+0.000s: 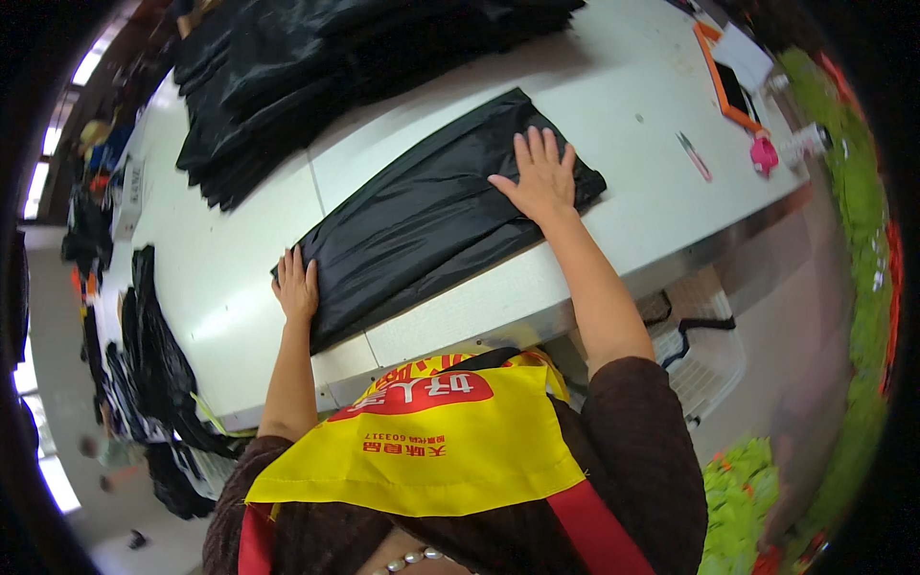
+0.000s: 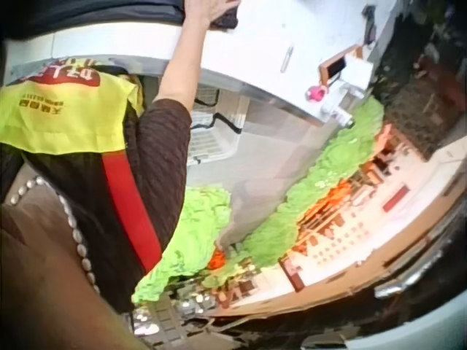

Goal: The person folds black trousers on a white table. They lay each pair flat, fold the legs together, fold the garment in half or thirds, and place the folded item into a white basket. The process repeats for multiple pairs.

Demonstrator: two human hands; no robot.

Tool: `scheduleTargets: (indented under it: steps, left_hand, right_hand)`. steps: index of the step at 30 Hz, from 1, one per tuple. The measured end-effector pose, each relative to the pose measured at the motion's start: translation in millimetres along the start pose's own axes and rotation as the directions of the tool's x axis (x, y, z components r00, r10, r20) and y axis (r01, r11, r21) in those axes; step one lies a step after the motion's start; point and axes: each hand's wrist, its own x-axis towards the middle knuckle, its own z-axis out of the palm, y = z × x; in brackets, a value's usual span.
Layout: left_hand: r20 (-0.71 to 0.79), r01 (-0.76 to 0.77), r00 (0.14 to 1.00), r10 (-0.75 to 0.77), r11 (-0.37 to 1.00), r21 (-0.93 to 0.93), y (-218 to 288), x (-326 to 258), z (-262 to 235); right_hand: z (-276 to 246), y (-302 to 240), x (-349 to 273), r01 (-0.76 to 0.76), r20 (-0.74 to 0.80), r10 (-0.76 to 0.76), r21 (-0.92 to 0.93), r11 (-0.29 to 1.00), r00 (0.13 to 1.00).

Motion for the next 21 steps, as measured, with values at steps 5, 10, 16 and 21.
scheduleTargets:
  steps: [5,10,16,21]
  left_hand:
    - [-0.222,0.184,0.932,-0.286,0.903,-0.388,-40.5,-6.0,2.2]
    - [0.505,0.675,0.707,-0.496,0.257,-0.692,-44.7,-52.0,-52.7]
    - [0.582,0.499,0.795,-0.171,-0.361,-0.788,-60.4,-63.9,-89.7]
    - [0.251,0.293,0.956,0.153,-0.408,-0.865,63.3,-5.5,-226.2]
  right_hand:
    - [-25.1,-22.4,11.3,-0.024,0.091,0.025,-0.017,1.0,0.995]
    - [-46.2,-131.2,-5.3,0.245,-0.135,-0.25,0.838,0.488,0.959]
    - [24.5,-203.1,-32.3,-0.013,0.039,-0.173,0.989,0.149,0.984]
    - [49.4,-226.9,-44.5,-0.314,0.313,-0.101,0.765,-0.563,0.944]
